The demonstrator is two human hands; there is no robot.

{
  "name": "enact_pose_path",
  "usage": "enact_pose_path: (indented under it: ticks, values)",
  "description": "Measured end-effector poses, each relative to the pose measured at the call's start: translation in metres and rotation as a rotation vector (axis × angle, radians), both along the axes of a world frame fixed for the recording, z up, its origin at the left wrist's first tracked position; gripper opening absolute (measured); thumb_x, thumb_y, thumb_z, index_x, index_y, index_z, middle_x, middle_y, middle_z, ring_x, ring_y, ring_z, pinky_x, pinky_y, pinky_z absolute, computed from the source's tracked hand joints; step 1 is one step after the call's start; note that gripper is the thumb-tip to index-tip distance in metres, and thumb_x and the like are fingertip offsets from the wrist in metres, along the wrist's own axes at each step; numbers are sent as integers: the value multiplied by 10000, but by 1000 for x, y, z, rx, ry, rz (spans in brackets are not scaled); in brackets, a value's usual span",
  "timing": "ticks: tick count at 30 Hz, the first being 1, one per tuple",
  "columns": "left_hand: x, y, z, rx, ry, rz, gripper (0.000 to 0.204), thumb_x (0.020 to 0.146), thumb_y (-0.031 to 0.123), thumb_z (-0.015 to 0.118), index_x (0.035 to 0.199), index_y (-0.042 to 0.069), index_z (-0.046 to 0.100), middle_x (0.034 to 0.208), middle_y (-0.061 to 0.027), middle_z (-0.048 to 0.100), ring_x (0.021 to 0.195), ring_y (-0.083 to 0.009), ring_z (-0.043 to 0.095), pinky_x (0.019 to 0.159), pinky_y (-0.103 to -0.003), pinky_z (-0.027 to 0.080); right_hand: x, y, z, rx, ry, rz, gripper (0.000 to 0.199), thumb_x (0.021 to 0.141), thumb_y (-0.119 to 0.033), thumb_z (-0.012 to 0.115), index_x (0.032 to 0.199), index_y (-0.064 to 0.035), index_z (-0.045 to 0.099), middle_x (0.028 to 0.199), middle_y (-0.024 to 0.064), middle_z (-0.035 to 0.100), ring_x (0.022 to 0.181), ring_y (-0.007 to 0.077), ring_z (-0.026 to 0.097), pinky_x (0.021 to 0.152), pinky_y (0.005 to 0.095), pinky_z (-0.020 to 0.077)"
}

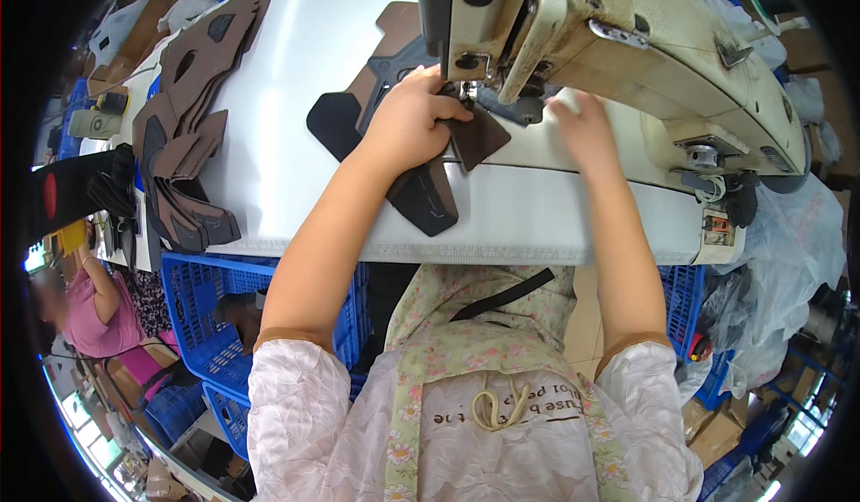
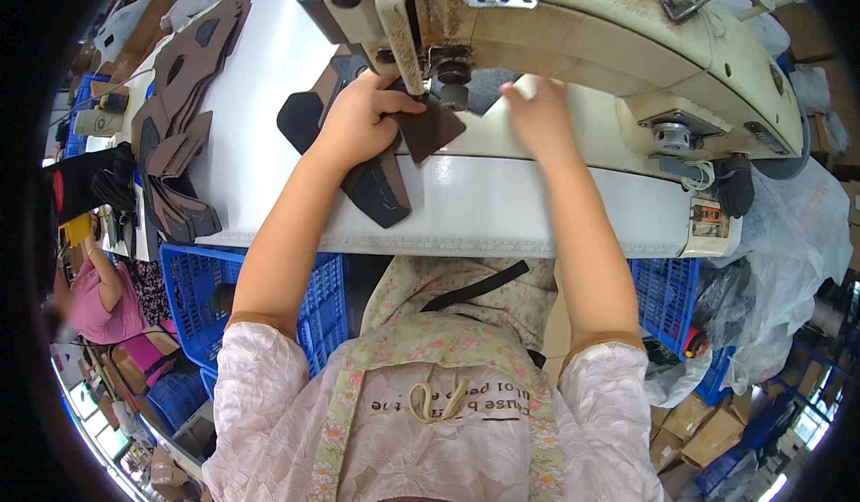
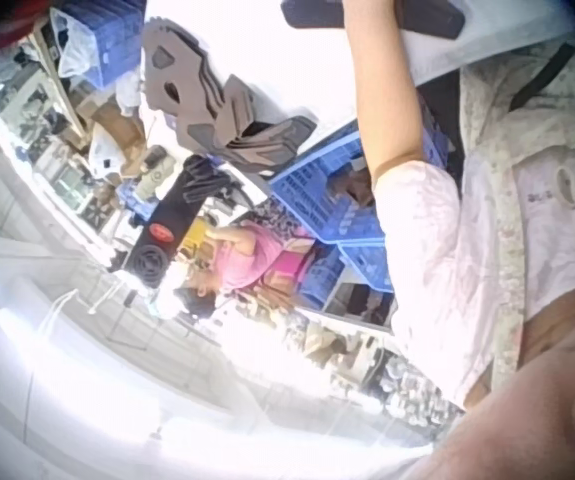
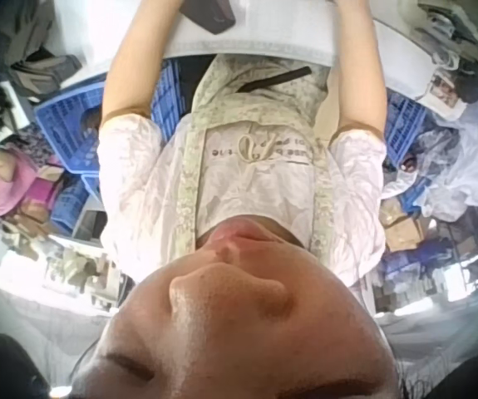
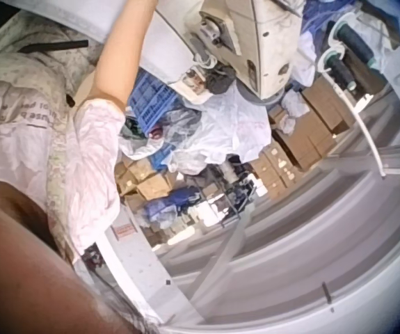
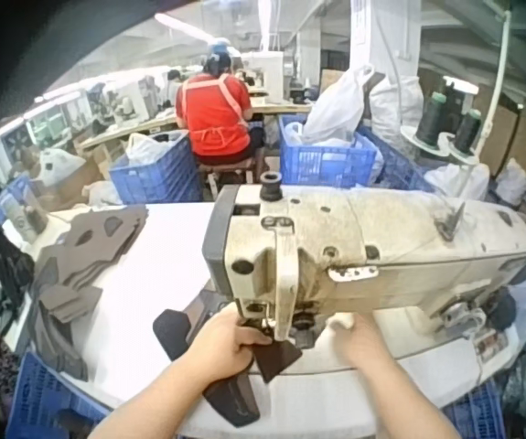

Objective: The person trims threads from shoe upper pieces using thread snips and drops them into a basket, then aligns leather shoe components and stitches them together using a sewing machine.

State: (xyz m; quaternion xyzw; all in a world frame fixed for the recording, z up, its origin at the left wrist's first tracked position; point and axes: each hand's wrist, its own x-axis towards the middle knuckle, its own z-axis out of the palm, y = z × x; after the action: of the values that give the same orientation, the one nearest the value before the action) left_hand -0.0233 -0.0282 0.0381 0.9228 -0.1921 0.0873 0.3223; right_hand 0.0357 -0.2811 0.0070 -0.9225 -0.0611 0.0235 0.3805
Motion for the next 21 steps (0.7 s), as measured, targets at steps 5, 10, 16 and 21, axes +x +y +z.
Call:
enact_pose_path:
  ticks: [5, 10, 16, 21]
  values:
    - [-1, 6, -1, -2, 46, 1, 486, 581, -96, 505, 943, 96, 765, 1189, -127, 637, 1126, -356, 551, 969, -392, 457, 28, -5, 18, 1294, 127, -221, 520, 956, -258, 586, 1400, -39, 427, 1445, 95, 454, 1344, 251, 408, 1117, 413, 332]
    - [8, 8, -7, -80, -25, -67, 393, 596, -92, 549, 872, 84, 768, 1175, -144, 626, 1115, -372, 539, 960, -414, 446, 67, -30, -2, 1303, 30, -239, 543, 971, -272, 563, 1437, -77, 365, 1478, 82, 404, 1341, 246, 405, 1123, 424, 328]
    - [13, 17, -7, -91, -4, -168, 374, 575, -67, 596, 851, 109, 776, 1135, -109, 648, 1105, -332, 554, 977, -396, 433, 61, -39, -3, 482, -297, -46, 492, 943, -227, 572, 1397, -96, 433, 1388, 117, 485, 1272, 277, 468, 1068, 432, 380]
    - [18, 22, -7, -76, -38, -201, 378, 568, -57, 612, 858, 116, 781, 1137, -96, 657, 1085, -318, 563, 963, -393, 438, 53, -46, -3, -236, -519, 83, 458, 920, -188, 579, 1362, -112, 489, 1313, 146, 553, 1214, 303, 521, 1023, 438, 423]
